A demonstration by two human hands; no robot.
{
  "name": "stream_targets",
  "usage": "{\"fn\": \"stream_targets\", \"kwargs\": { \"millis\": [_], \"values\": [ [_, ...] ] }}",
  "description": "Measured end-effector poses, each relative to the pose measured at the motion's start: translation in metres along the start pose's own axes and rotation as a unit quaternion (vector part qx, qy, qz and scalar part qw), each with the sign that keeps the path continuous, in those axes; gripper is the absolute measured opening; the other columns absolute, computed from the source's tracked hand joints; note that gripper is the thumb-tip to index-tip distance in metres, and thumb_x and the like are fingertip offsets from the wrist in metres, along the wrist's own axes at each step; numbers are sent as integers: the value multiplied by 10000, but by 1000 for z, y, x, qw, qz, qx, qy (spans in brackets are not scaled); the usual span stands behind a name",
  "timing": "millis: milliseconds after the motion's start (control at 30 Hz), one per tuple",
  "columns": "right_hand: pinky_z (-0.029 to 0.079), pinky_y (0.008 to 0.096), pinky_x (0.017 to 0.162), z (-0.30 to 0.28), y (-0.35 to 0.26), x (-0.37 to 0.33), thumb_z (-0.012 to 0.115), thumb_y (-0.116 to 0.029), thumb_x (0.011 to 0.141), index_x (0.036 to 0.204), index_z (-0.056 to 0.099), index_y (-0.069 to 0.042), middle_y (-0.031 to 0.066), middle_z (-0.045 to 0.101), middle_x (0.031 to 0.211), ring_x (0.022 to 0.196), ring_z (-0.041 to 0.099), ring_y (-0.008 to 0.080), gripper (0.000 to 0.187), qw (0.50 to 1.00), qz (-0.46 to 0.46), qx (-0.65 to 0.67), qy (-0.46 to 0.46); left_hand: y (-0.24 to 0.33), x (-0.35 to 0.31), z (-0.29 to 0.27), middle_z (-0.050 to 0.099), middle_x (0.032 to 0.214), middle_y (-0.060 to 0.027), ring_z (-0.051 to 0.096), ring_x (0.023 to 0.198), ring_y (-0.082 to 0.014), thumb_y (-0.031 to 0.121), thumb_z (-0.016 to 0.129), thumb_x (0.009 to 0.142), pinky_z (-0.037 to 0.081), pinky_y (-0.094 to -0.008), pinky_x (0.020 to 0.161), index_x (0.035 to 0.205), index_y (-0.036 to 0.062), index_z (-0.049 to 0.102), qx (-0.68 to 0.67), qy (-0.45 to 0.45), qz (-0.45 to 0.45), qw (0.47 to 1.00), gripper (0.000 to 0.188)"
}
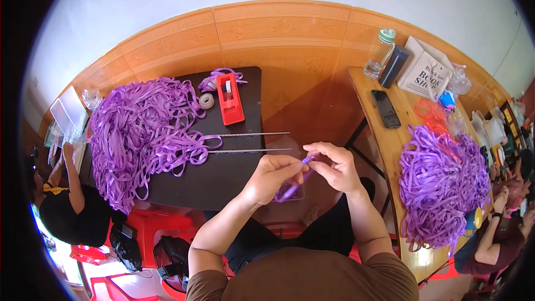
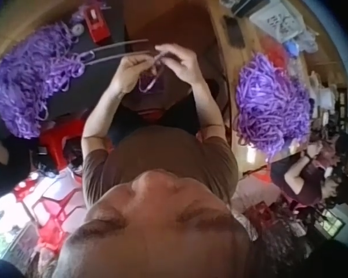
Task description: Wrapping purple ribbons around two metal rods to create a decoration.
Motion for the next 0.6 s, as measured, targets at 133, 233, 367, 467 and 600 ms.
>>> {"fn": "stream_targets", "kwargs": {
  "millis": [133, 233, 367, 467, 600],
  "values": [
    [475, 239, 660, -6, 2, -4, 591, 106, 829, 987, 639, 47, 87, 617, 821, 763, 624, 149, 175, 985, 39, 162, -43, 4, -1, 4, 631, 794, -68, 577, 732, -103, 126, 524, 955, 468, -228, 685, 998, -60, 645, -50, -27, -32, 998, 226],
    [480, 244, 642, -7, 0, -4, 602, 90, 830, 954, 644, 48, 95, 620, 823, 753, 629, 154, 138, 989, 16, 137, -46, 10, -3, 7, 633, 794, -71, 578, 732, -102, 141, 538, 955, 466, -234, 671, 1001, -52, 647, -137, -38, -65, 988, 226],
    [484, 275, 622, -10, -15, 1, 624, 69, 806, 948, 642, 42, 110, 616, 814, 732, 622, 204, 146, 994, -79, 16, -74, 12, -5, 3, 644, 805, -61, 577, 729, -97, 152, 562, 946, 457, -226, 652, 1003, -32, 655, -65, -67, -70, 993, 215],
    [467, 319, 619, -10, -19, -1, 647, 55, 755, 966, 641, 27, 113, 608, 808, 705, 598, 243, 213, 983, -143, -79, -81, 12, -7, 3, 654, 779, -47, 575, 692, -88, 153, 569, 941, 442, -209, 601, 969, -16, 677, 42, -69, -35, 996, 202],
    [409, 328, 593, -9, -32, 0, 660, 30, 722, 942, 643, 5, 98, 596, 787, 666, 573, 234, 223, 965, -210, -139, -72, 18, -11, 7, 652, 732, -42, 566, 639, -73, 133, 578, 929, 424, -200, 529, 928, -15, 692, 26, -62, -58, 996, 187]
  ]
}}
Point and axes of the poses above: each hand's wrist, its own x-axis towards the middle knuckle, its own z-axis out of the palm, y = z × x, the point moved 1 cm from there along x, towards the middle knuckle
